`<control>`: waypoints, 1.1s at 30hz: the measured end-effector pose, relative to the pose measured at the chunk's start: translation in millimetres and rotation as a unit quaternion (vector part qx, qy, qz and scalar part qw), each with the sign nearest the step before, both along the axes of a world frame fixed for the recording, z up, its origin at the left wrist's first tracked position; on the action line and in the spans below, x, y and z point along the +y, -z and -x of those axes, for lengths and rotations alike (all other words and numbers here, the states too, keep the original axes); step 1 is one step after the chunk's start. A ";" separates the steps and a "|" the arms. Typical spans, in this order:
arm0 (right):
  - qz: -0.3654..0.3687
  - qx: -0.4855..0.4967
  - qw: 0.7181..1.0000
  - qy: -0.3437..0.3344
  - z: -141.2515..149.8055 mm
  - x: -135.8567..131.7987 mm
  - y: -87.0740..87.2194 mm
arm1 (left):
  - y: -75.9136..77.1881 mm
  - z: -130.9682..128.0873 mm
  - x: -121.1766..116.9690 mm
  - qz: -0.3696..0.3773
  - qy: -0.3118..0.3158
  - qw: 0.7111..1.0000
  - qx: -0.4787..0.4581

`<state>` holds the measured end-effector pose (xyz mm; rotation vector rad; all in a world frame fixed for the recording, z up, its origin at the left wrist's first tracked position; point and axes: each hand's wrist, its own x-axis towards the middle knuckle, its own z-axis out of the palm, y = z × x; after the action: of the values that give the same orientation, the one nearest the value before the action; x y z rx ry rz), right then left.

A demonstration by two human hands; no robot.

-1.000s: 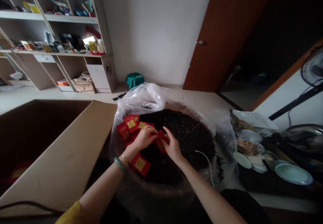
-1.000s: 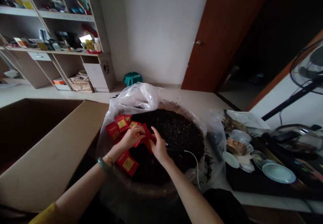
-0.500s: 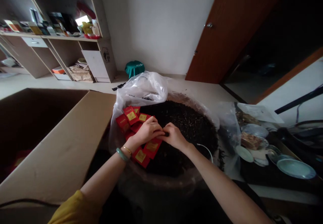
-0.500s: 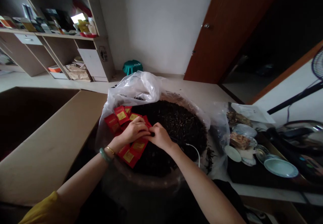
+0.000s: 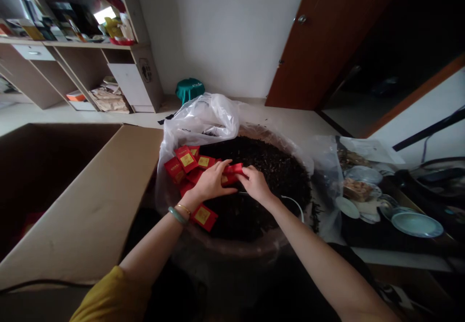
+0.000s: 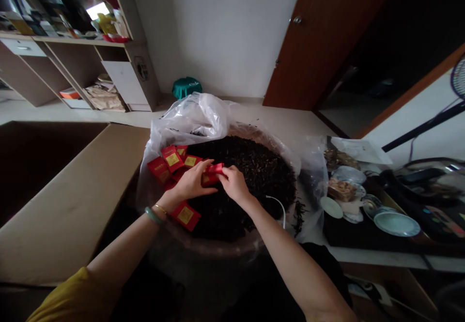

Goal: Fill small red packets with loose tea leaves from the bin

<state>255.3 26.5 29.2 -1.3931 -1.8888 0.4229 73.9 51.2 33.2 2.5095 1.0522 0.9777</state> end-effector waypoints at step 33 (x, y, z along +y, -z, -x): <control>0.331 0.435 0.834 -0.074 11.4 -7.2 10.4 | 18.2 -10.8 -15.5 -0.112 -0.011 0.984 0.138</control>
<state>243.9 19.3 18.8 -1.1163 -1.0920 1.6032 84.7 35.7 15.0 2.8893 1.1018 0.8078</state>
